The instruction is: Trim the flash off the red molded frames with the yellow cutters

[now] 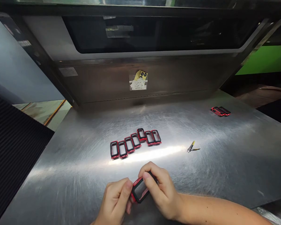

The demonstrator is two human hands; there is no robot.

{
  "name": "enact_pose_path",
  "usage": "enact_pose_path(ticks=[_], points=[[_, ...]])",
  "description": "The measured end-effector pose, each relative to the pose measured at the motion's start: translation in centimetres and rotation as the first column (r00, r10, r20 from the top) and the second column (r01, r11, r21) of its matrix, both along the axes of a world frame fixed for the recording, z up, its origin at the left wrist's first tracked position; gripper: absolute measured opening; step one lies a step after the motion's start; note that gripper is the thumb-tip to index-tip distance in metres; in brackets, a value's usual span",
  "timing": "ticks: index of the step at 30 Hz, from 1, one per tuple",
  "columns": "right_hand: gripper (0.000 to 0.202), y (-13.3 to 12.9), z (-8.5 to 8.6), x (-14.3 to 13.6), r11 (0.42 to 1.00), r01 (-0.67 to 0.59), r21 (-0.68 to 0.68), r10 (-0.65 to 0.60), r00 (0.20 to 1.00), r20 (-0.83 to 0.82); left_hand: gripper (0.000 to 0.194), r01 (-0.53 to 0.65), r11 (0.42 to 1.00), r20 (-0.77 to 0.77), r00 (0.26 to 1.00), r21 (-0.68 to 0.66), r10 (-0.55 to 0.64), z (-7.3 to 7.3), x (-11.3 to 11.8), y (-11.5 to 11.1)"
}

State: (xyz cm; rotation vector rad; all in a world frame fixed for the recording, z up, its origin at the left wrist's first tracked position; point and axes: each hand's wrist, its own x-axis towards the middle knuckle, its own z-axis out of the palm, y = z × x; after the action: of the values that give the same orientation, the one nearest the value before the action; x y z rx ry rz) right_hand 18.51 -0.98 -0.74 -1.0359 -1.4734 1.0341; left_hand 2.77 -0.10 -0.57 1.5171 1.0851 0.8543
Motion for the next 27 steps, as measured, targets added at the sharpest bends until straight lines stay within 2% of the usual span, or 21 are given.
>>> enact_pose_path(ticks=[3, 7, 13, 18, 21, 24, 27], points=[[0.030, 0.0, -0.5, 0.0, 0.994, -0.047, -0.094, 0.049, 0.999, 0.020, 0.061, -0.079, 0.985, 0.007, 0.997, -0.151, 0.081, 0.4, 0.0, 0.7], [0.024, -0.2, -0.6, 0.0, 0.996, -0.066, -0.061, 0.070, 0.996, 0.061, 0.065, -0.154, 0.970, -0.005, 0.988, -0.191, 0.155, 1.1, 0.1, 1.5], [0.018, -0.4, -0.2, -0.1, 0.999, -0.047, 0.017, 0.045, 0.996, 0.071, 0.065, -0.122, 0.968, 0.012, 0.992, -0.219, 0.128, 1.2, 0.2, 1.6], [0.017, -0.6, -0.7, -0.2, 0.999, -0.009, 0.051, 0.004, 0.996, 0.093, 0.064, -0.121, 0.968, 0.023, 0.991, -0.221, 0.129, 1.1, 0.1, 1.6], [0.021, -0.6, -1.0, -0.3, 0.998, 0.044, 0.038, -0.047, 0.995, 0.085, 0.062, -0.121, 0.960, 0.070, 0.987, -0.251, 0.143, 1.0, 0.1, 1.6], [0.030, -0.4, -1.2, -0.4, 0.994, 0.110, -0.023, -0.109, 0.993, 0.041, 0.058, -0.030, 0.949, 0.133, 0.988, -0.313, 0.075, 0.7, 0.3, 1.5], [0.037, -0.1, -1.0, -0.4, 0.995, 0.080, -0.063, -0.078, 0.996, 0.042, 0.058, 0.013, 0.936, 0.180, 0.982, -0.353, 0.054, 0.4, 0.3, 1.6]])
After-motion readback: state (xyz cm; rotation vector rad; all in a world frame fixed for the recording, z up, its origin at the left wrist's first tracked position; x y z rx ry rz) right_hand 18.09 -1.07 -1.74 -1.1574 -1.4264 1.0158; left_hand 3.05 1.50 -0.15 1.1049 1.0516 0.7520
